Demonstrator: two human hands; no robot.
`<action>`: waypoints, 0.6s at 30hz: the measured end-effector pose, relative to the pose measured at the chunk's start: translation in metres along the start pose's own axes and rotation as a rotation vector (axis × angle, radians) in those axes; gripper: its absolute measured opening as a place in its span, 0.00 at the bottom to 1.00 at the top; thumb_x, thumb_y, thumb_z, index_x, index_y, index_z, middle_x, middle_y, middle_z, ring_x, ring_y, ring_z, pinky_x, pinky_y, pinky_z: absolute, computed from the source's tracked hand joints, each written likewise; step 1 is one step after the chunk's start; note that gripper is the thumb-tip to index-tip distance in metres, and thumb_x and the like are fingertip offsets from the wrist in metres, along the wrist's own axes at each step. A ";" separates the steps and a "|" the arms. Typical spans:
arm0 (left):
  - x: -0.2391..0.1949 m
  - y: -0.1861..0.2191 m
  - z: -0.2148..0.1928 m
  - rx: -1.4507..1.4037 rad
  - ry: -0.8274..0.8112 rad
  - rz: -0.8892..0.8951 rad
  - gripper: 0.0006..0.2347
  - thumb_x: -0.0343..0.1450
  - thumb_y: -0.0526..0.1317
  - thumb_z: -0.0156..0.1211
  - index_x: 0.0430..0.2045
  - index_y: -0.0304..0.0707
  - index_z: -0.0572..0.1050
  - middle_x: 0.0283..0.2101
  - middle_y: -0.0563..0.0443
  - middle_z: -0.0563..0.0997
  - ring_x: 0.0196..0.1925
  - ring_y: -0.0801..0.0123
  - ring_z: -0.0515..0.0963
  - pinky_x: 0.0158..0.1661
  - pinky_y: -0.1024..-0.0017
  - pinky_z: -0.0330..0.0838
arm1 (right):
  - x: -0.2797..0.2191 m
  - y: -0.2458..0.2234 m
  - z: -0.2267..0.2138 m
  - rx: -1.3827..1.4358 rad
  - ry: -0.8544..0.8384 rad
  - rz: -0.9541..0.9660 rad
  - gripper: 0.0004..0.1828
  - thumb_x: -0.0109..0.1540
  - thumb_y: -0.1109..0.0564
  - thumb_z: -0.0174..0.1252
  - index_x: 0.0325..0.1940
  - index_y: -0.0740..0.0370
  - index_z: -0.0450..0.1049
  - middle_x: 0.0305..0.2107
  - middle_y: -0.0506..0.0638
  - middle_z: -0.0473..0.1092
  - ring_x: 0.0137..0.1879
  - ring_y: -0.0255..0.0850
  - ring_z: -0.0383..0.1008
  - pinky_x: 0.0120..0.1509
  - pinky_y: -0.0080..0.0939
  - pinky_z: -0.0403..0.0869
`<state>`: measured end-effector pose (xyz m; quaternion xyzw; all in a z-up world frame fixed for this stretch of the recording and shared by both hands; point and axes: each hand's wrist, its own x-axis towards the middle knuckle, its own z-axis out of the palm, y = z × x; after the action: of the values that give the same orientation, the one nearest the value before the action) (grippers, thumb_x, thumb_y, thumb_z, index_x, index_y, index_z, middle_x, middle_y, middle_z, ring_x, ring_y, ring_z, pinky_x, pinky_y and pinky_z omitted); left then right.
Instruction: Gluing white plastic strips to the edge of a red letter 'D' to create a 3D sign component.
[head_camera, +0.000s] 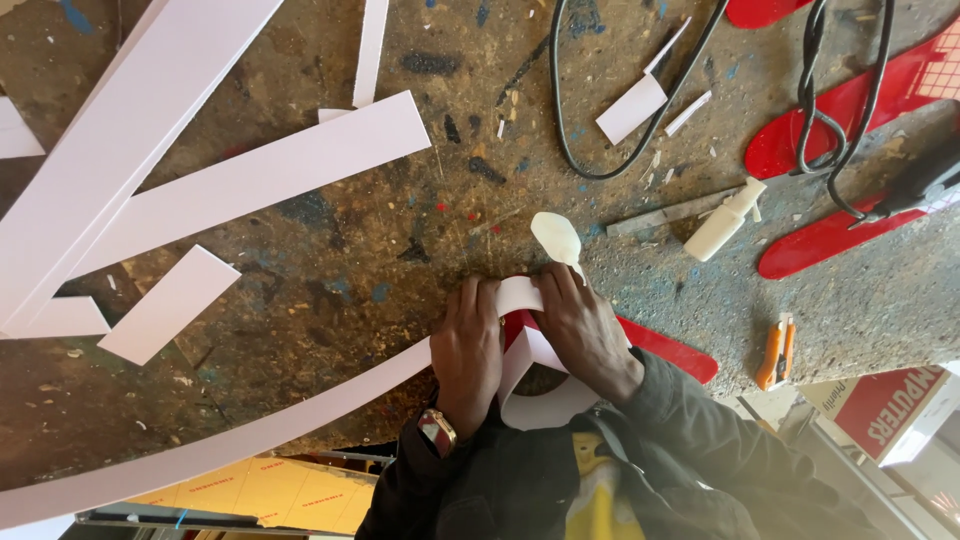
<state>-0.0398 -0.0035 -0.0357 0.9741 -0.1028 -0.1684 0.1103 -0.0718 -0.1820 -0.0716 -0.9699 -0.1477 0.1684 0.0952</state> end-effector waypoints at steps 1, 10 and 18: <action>0.000 0.001 0.001 -0.002 0.000 0.000 0.04 0.79 0.41 0.69 0.42 0.51 0.78 0.42 0.63 0.78 0.42 0.74 0.85 0.28 0.79 0.79 | 0.000 0.001 0.000 -0.001 -0.001 0.001 0.12 0.72 0.50 0.59 0.51 0.61 0.78 0.47 0.52 0.73 0.49 0.51 0.83 0.38 0.44 0.85; -0.004 0.001 0.009 0.048 0.052 0.009 0.08 0.84 0.43 0.65 0.35 0.49 0.78 0.41 0.60 0.80 0.39 0.74 0.86 0.28 0.81 0.78 | -0.003 0.002 0.004 -0.010 0.007 0.001 0.10 0.73 0.51 0.59 0.49 0.59 0.79 0.45 0.50 0.73 0.45 0.49 0.83 0.36 0.44 0.84; -0.006 -0.003 0.016 0.008 0.067 -0.002 0.06 0.81 0.40 0.67 0.35 0.49 0.79 0.41 0.61 0.80 0.39 0.73 0.85 0.30 0.80 0.79 | -0.013 0.011 0.012 0.275 -0.151 0.222 0.26 0.64 0.41 0.73 0.59 0.58 0.79 0.54 0.62 0.78 0.64 0.72 0.81 0.44 0.66 0.85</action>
<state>-0.0502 -0.0025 -0.0497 0.9797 -0.0988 -0.1352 0.1098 -0.0852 -0.1945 -0.0815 -0.9427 -0.0222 0.2688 0.1965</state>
